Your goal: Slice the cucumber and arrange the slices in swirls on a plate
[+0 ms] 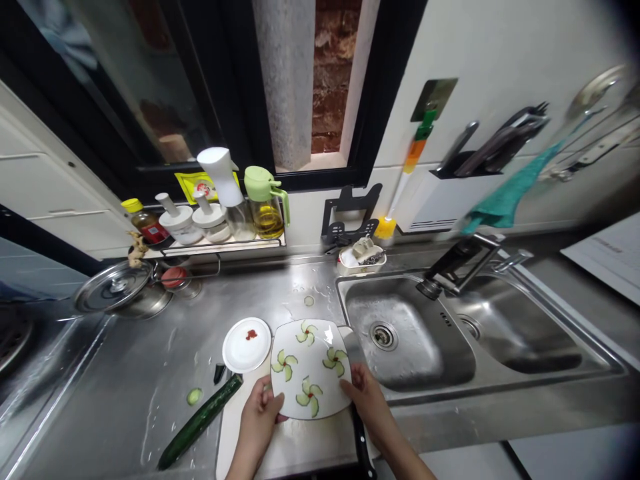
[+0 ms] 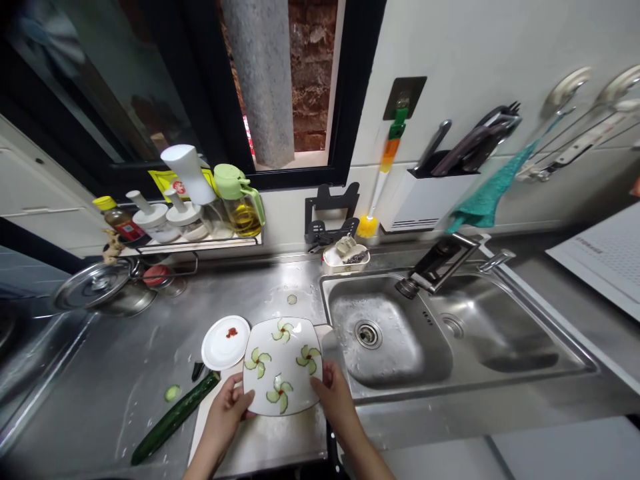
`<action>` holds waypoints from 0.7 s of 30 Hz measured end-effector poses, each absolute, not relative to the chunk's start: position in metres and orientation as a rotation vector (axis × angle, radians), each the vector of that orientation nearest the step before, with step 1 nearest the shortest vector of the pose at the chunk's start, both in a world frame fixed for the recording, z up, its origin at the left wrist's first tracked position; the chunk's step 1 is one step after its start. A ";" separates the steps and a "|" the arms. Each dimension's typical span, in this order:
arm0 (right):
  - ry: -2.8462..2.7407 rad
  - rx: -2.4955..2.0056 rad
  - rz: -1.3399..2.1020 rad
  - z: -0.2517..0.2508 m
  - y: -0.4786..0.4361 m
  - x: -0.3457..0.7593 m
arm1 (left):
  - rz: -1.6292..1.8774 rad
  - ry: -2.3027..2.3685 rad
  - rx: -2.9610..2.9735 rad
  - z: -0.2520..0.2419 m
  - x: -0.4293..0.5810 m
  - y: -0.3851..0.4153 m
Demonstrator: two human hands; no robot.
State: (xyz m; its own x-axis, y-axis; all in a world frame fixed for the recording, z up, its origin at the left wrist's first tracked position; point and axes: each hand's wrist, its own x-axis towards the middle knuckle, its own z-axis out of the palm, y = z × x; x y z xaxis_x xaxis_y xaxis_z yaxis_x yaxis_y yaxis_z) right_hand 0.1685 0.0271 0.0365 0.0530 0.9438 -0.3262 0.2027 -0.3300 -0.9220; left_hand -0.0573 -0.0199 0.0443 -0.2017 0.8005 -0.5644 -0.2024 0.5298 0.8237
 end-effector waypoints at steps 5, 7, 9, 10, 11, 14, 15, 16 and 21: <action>-0.909 -1.433 1.596 0.039 0.026 0.161 | 1.013 1.518 0.532 0.048 -0.059 -0.019; -0.871 -1.410 1.636 0.043 0.027 0.160 | 1.022 1.510 0.525 0.049 -0.059 -0.018; -0.852 -1.397 1.659 0.046 0.028 0.160 | 1.031 1.498 0.521 0.049 -0.060 -0.018; -0.848 -1.388 1.673 0.047 0.028 0.160 | 1.033 1.493 0.522 0.050 -0.060 -0.018; -0.842 -1.376 1.687 0.048 0.027 0.159 | 1.032 1.490 0.525 0.051 -0.060 -0.018; -0.791 -1.343 1.673 0.047 0.026 0.154 | 1.026 1.490 0.530 0.054 -0.059 -0.018; -0.769 -1.338 1.660 0.046 0.025 0.152 | 1.025 1.489 0.527 0.056 -0.059 -0.018; -0.748 -1.335 1.647 0.045 0.025 0.150 | 1.024 1.486 0.522 0.057 -0.058 -0.018; -0.632 -1.312 1.643 0.044 0.025 0.144 | 1.032 1.455 0.497 0.060 -0.053 -0.018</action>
State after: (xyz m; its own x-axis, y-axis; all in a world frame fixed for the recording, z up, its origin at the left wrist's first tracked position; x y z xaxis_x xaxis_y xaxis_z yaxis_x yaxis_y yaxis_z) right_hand 0.1439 0.0247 0.0444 -0.0187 0.8796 -0.4753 -0.3340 -0.4535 -0.8263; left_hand -0.0525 -0.0175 0.0598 -0.1859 0.8048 -0.5637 -0.2660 0.5111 0.8173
